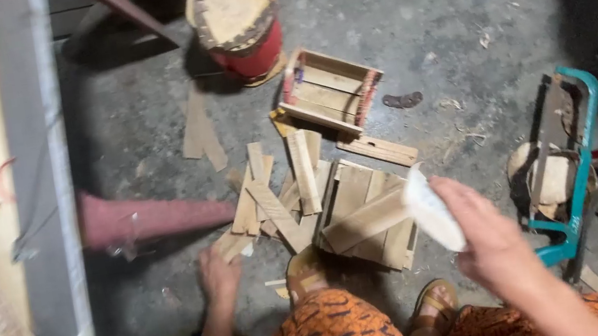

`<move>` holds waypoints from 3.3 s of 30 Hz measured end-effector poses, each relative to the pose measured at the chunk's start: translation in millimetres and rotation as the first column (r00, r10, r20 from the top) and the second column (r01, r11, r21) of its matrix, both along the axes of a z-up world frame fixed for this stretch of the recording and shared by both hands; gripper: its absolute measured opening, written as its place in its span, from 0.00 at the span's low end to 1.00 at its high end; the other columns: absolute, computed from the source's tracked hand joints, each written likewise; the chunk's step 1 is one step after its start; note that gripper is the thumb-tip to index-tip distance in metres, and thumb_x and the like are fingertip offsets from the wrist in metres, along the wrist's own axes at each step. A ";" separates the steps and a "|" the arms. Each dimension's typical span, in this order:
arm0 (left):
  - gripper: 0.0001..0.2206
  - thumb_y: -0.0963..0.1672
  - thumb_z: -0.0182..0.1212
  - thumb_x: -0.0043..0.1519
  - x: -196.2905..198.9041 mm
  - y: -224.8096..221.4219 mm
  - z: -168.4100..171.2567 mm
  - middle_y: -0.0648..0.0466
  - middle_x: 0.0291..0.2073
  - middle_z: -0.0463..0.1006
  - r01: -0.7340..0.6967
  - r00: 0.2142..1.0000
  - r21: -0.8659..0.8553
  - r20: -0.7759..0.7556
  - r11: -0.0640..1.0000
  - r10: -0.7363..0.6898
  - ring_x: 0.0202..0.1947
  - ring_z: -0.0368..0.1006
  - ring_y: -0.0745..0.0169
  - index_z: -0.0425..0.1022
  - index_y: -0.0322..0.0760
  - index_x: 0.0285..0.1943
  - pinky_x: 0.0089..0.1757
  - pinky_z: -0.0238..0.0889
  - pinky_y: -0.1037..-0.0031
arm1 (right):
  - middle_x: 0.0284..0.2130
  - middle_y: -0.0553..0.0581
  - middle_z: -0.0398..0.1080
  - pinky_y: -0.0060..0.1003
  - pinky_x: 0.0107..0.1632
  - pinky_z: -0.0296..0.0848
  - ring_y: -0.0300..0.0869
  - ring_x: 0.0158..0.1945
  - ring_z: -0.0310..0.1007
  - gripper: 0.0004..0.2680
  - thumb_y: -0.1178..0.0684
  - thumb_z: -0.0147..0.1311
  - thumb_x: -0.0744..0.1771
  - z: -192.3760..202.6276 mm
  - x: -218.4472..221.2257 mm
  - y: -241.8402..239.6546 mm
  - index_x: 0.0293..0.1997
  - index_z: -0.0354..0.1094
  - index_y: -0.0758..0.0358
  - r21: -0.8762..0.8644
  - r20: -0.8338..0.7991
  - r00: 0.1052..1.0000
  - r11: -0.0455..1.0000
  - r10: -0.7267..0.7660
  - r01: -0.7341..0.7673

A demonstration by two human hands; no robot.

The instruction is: Sanding small wooden planks by hand using sandpaper to smooth the surfaces in a workshop environment.

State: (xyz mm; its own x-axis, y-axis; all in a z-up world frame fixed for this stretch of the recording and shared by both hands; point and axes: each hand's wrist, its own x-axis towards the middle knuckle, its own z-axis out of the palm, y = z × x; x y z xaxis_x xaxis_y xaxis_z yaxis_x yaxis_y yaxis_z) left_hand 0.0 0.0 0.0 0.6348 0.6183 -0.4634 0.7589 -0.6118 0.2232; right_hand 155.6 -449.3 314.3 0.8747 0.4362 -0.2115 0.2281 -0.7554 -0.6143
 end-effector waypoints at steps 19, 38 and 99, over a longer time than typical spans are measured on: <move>0.20 0.48 0.54 0.53 -57.9 -15.5 7.0 0.48 0.52 0.83 -0.011 0.913 -0.112 -0.407 0.994 -0.036 0.54 0.77 0.42 0.77 0.58 0.56 0.52 0.70 0.59 | 0.65 0.65 0.61 0.52 0.62 0.66 0.57 0.67 0.61 0.37 0.74 0.45 0.52 4.1 26.6 -48.8 0.71 0.50 0.63 0.068 0.289 0.957 0.998 -0.012 -0.008; 0.41 0.62 0.37 0.62 25.6 -110.7 402.1 0.24 0.39 0.77 -0.025 0.913 -0.994 -0.066 -0.105 0.404 0.31 0.77 0.31 0.65 0.19 0.65 0.36 0.71 0.54 | 0.64 0.67 0.58 0.53 0.69 0.62 0.56 0.65 0.60 0.33 0.76 0.47 0.58 58.0 24.0 -11.1 0.72 0.47 0.61 0.392 0.360 0.905 0.917 -0.227 0.074; 0.23 0.41 0.53 0.67 142.1 -219.6 336.9 0.44 0.37 0.80 -0.283 0.862 -0.946 -0.323 -0.159 0.391 0.11 0.58 0.74 0.72 0.29 0.73 0.10 0.51 0.85 | 0.52 0.49 0.75 0.35 0.54 0.75 0.39 0.52 0.76 0.18 0.43 0.45 0.67 60.8 -2.4 65.7 0.62 0.66 0.51 0.337 -0.464 0.799 0.757 -0.384 0.560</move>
